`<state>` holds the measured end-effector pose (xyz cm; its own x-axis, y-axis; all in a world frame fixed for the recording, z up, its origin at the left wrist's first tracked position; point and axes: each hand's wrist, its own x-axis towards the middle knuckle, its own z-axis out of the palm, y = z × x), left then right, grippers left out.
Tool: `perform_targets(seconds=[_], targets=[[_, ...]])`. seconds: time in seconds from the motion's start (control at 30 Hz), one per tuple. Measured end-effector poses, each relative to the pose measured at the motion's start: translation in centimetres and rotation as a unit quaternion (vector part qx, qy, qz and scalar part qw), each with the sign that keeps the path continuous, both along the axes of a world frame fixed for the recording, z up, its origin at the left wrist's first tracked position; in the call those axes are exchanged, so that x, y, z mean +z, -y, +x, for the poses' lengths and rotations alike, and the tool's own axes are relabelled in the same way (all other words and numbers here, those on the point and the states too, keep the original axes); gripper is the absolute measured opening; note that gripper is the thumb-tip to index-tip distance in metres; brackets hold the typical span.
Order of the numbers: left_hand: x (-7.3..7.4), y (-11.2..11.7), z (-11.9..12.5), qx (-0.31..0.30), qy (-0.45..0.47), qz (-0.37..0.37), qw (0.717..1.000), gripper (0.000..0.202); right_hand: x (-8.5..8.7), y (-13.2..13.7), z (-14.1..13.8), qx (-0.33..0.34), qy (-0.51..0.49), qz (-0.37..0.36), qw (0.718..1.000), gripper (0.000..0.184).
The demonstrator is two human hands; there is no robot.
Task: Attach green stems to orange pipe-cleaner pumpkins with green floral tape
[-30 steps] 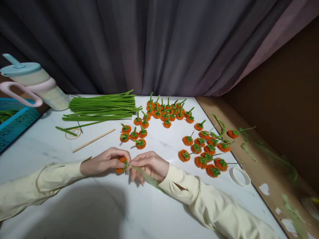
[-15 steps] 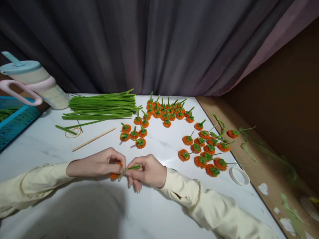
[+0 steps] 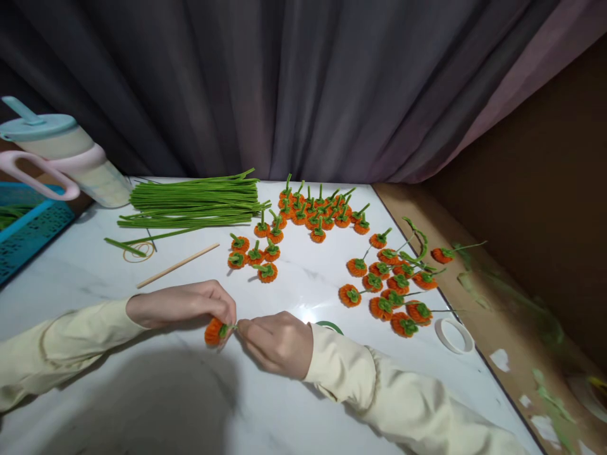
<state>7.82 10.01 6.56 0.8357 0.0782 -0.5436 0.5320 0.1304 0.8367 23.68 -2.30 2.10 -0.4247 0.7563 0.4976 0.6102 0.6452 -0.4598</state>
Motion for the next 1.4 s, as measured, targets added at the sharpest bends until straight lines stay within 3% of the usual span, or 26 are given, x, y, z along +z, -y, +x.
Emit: perform_targets(seconds=[0.07, 0.1, 0.17, 0.23, 0.3, 0.37, 0.47, 0.6, 0.8, 0.97, 1.03, 1.1, 1.17, 1.23, 1.3, 1.33, 1.4], targets=[[0.5, 0.3, -0.1, -0.027, 0.023, 0.152, 0.988, 0.025, 0.3, -0.2, -0.1, -0.008, -0.113, -0.157, 0.981, 0.029], [0.7, 0.5, -0.3, -0.034, 0.042, 0.248, 0.967, 0.023, 0.5, -0.4, -0.2, -0.012, -0.187, -0.252, 0.949, 0.031], [0.8, 1.2, -0.6, -0.044, 0.100, 0.426, 0.898, 0.020, 0.6, -0.8, -0.3, -0.008, -0.332, -0.416, 0.847, 0.034], [0.4, 1.8, -0.9, -0.065, 0.155, 0.534, 0.829, 0.018, 0.5, -1.2, -0.4, 0.017, -0.429, -0.504, 0.749, 0.035], [0.0, 2.2, -1.2, -0.096, 0.178, 0.576, 0.792, 0.014, 0.3, -1.5, -0.2, 0.046, -0.476, -0.546, 0.688, 0.032], [-0.2, 2.3, -1.3, -0.120, 0.173, 0.580, 0.787, 0.016, 0.2, -1.8, 0.0, 0.071, -0.496, -0.570, 0.652, 0.030], [0.4, 2.1, -1.2, -0.130, 0.148, 0.561, 0.804, 0.016, 0.3, -1.9, 0.5, 0.093, -0.502, -0.588, 0.627, 0.027], [1.3, 1.9, -1.2, -0.137, 0.133, 0.518, 0.834, 0.010, 0.5, -1.9, 0.6, 0.112, -0.492, -0.601, 0.620, 0.025], [1.4, 1.9, -1.4, -0.131, 0.104, 0.444, 0.880, 0.012, 0.5, -1.6, 0.2, 0.110, -0.481, -0.597, 0.632, 0.027], [1.7, 1.6, -1.3, -0.122, 0.058, 0.378, 0.916, 0.013, 0.3, -1.2, -0.2, 0.094, -0.441, -0.577, 0.681, 0.032], [1.8, 1.2, -1.2, -0.113, 0.029, 0.339, 0.934, 0.012, 0.3, -1.0, -0.3, 0.078, -0.405, -0.541, 0.733, 0.031], [1.8, 0.8, -1.0, -0.111, 0.008, 0.288, 0.951, 0.012, 0.3, -0.7, -0.4, 0.060, -0.329, -0.466, 0.819, 0.028], [1.8, 0.4, -0.8, -0.118, -0.001, 0.233, 0.965, 0.014, 0.3, -0.3, -0.4, 0.042, -0.223, -0.329, 0.917, 0.026], [1.7, 0.1, -0.7, -0.121, -0.005, 0.168, 0.978, 0.014, 0.2, 0.1, -0.3, 0.035, -0.114, -0.167, 0.979, 0.026], [1.5, -0.3, -0.6, -0.110, -0.011, 0.088, 0.990, 0.015, 0.2, 0.3, -0.3, 0.037, -0.048, -0.067, 0.996, 0.028], [1.5, -0.5, -0.6, -0.102, -0.014, 0.051, 0.993, 0.016, 0.3, 0.3, -0.3, 0.038, -0.041, -0.056, 0.997, 0.028], [1.2, -1.0, -0.4, -0.096, -0.007, 0.008, 0.995, 0.021, 0.5, 0.1, -0.2, 0.032, -0.090, -0.121, 0.988, 0.029]])
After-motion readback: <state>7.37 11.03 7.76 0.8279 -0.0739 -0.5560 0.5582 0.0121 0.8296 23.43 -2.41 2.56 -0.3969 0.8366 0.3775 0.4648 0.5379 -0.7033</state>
